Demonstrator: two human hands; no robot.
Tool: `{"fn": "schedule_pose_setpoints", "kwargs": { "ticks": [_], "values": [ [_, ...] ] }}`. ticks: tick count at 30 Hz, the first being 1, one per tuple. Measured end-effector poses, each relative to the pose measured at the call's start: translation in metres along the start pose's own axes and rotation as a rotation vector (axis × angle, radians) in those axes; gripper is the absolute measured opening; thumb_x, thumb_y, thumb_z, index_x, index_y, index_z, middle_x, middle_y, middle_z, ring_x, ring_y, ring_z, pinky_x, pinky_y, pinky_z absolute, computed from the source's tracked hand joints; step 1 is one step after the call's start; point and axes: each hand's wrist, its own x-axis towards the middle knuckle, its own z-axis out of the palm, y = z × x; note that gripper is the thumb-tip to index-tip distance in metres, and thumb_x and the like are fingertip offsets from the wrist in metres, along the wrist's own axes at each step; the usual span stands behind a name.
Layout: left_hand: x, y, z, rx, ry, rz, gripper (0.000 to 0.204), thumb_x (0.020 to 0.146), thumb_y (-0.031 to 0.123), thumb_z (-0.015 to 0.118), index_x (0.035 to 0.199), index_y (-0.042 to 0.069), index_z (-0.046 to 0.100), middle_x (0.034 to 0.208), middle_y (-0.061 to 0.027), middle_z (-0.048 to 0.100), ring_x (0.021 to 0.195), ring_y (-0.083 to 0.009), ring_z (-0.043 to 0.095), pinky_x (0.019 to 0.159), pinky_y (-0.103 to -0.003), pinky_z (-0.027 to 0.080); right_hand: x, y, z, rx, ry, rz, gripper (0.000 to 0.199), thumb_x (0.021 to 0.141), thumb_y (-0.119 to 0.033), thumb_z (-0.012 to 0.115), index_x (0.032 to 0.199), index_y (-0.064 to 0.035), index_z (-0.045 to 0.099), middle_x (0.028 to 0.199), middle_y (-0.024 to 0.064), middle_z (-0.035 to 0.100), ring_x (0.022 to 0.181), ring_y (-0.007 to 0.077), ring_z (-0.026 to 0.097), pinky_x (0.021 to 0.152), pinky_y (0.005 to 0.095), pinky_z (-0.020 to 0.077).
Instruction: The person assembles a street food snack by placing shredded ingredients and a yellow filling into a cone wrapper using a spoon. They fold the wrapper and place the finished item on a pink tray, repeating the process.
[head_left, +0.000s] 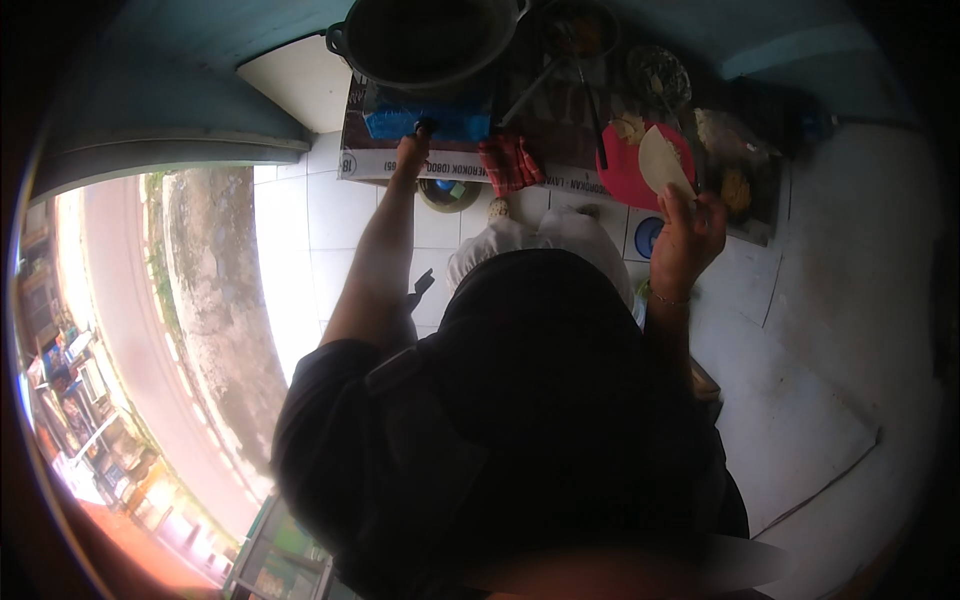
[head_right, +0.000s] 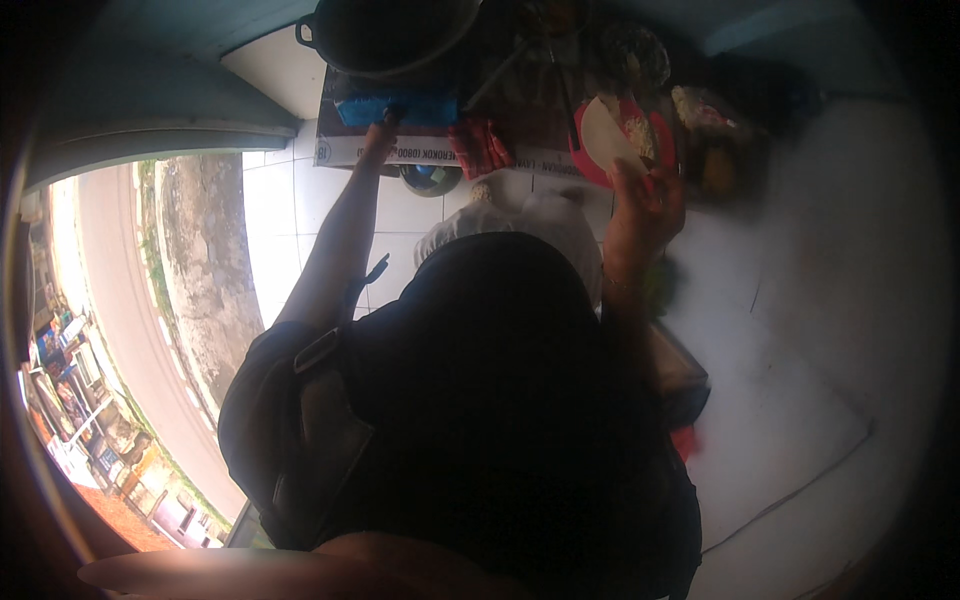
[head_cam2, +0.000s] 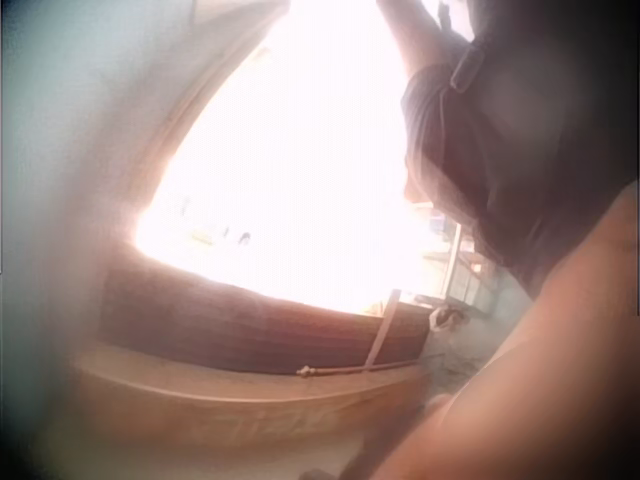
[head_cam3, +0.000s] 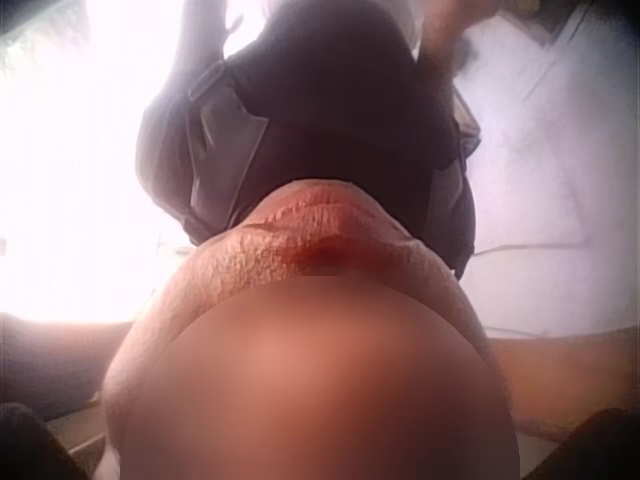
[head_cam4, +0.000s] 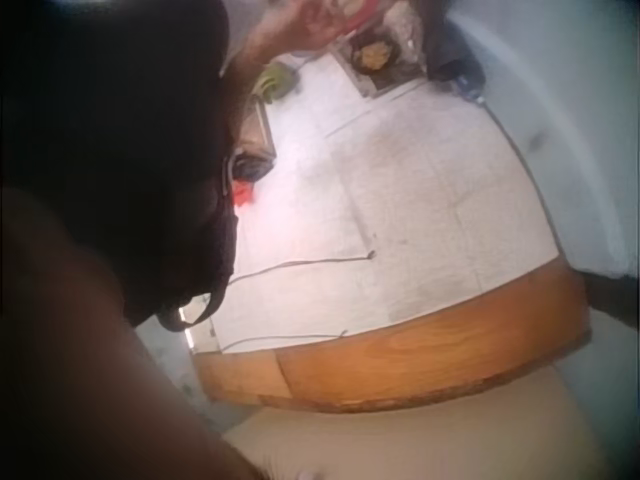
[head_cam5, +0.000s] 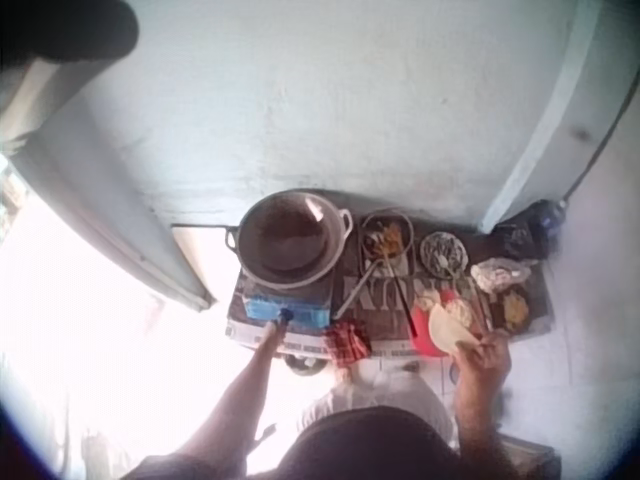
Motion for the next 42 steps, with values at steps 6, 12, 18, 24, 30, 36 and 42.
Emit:
{"fn": "schedule_pose_setpoints", "kwargs": {
  "ticks": [6,12,18,24,30,36,42],
  "values": [
    [0.007,-0.009,0.005,-0.077,0.007,-0.006,0.048,0.086,0.045,0.054,0.084,-0.002,0.065,0.063,-0.0082,0.058,0.054,-0.0198,0.058,0.049,-0.035,0.047,-0.002,-0.002,0.000,-0.038,0.006,0.000,0.036,0.077,0.008,0.071,0.105,-0.0006,0.048,0.103,0.0143,0.056,0.089,0.0245,0.064,0.073,0.0317,0.0579],
    [0.013,-0.025,0.003,-0.097,-0.032,0.074,0.042,0.087,0.040,0.055,0.089,0.000,0.065,0.063,-0.0055,0.057,0.055,-0.0169,0.057,0.049,-0.033,0.045,-0.024,0.014,-0.003,-0.036,-0.018,0.104,0.037,0.076,0.008,0.071,0.102,-0.0024,0.048,0.105,0.0152,0.059,0.085,0.0215,0.063,0.074,0.0322,0.0552],
    [0.009,-0.024,0.005,-0.231,-0.013,0.053,0.040,0.088,0.041,0.055,0.087,0.003,0.067,0.062,-0.0030,0.056,0.053,-0.0137,0.053,0.048,-0.030,0.042,-0.049,0.057,-0.029,-0.081,-0.185,0.168,0.040,0.075,0.009,0.071,0.103,-0.0066,0.047,0.102,0.0125,0.060,0.082,0.0173,0.062,0.076,0.0312,0.0529],
    [0.002,-0.026,0.016,-0.139,0.214,0.172,0.045,0.085,0.043,0.058,0.076,0.001,0.070,0.059,-0.0064,0.060,0.051,-0.0158,0.057,0.049,-0.030,0.045,-0.091,0.159,-0.053,-0.050,-0.335,0.163,0.044,0.073,0.008,0.072,0.102,-0.0097,0.045,0.101,0.0114,0.060,0.088,0.0151,0.060,0.079,0.0300,0.0514],
    [0.008,-0.022,0.005,-0.069,0.297,0.333,0.045,0.082,0.042,0.060,0.069,0.000,0.070,0.056,-0.0087,0.061,0.052,-0.0183,0.060,0.053,-0.031,0.047,-0.137,0.271,-0.063,-0.009,-0.354,0.085,0.046,0.070,0.003,0.076,0.099,-0.0105,0.043,0.099,0.0098,0.057,0.086,0.0137,0.058,0.079,0.0298,0.0514],
    [0.024,-0.045,0.010,-0.287,0.322,0.661,0.041,0.081,0.035,0.067,0.078,-0.006,0.069,0.072,-0.0115,0.068,0.063,-0.0160,0.064,0.059,-0.031,0.048,-0.172,0.383,-0.071,0.058,-0.564,-0.027,0.049,0.070,0.001,0.078,0.100,-0.0105,0.041,0.096,0.0065,0.053,0.086,0.0121,0.055,0.078,0.0302,0.0532],
    [0.048,-0.061,0.018,-0.393,0.315,0.884,0.045,0.082,0.036,0.066,0.082,-0.008,0.068,0.075,-0.0141,0.069,0.064,-0.0191,0.066,0.061,-0.031,0.051,-0.193,0.470,-0.071,0.301,-0.507,-0.188,0.046,0.070,0.015,0.073,0.101,-0.0050,0.046,0.097,0.0125,0.054,0.086,0.0180,0.057,0.071,0.0388,0.0585]
  ]
}}
